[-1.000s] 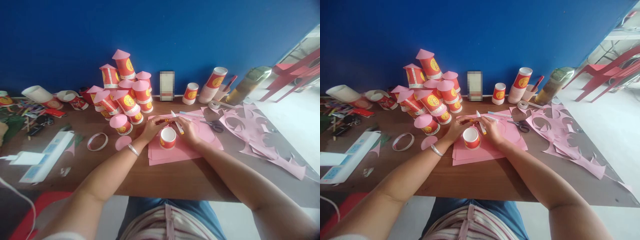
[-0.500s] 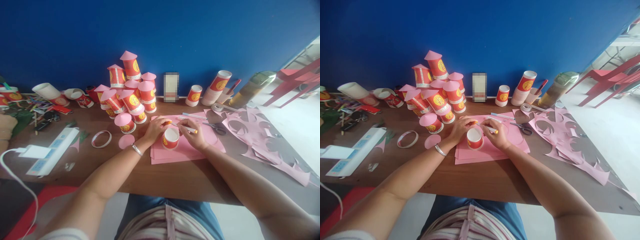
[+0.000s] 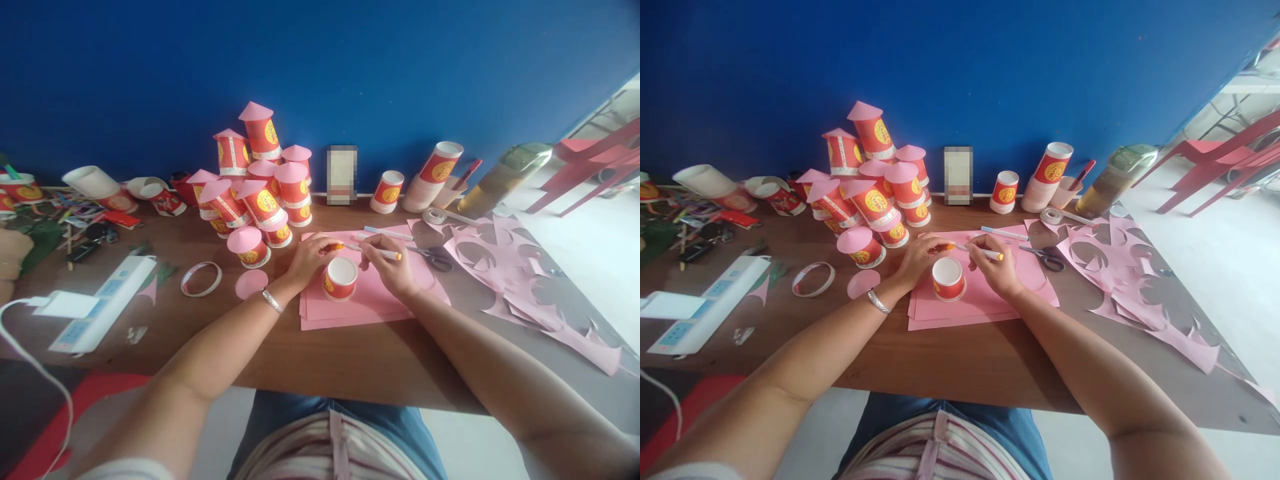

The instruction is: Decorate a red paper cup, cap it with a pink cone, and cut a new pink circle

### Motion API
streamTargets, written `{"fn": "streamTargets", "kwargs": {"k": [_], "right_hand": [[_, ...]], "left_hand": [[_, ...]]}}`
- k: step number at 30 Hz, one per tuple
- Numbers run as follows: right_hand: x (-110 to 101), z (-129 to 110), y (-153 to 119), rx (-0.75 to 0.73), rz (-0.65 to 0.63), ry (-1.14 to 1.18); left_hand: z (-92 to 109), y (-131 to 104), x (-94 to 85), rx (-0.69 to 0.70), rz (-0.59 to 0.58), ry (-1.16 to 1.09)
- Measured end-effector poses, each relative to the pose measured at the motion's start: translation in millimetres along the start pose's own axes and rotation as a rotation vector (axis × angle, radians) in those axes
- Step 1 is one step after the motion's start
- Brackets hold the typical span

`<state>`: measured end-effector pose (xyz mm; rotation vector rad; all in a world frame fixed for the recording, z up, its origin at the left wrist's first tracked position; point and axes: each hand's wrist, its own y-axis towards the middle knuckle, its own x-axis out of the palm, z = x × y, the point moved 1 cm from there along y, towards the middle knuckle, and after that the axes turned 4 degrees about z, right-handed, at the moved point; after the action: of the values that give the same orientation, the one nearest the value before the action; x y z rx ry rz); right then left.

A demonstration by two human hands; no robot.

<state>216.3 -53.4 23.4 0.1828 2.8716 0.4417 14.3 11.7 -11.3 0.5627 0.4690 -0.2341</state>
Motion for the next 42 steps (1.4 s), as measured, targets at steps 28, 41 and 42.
{"fn": "streamTargets", "kwargs": {"k": [28,41,42], "right_hand": [[-7,33,20,0.092,0.026,-0.178],[-25,40,33,-0.179,0.044,-1.075],[-29,40,36,-0.158,0.013,-1.146]], "left_hand": [[-8,4,-8.1,0.091,-0.041,0.142],[-25,3,0.3,-0.013,0.093,0.031],[-24,2,0.7,-0.008,0.069,0.028]]}}
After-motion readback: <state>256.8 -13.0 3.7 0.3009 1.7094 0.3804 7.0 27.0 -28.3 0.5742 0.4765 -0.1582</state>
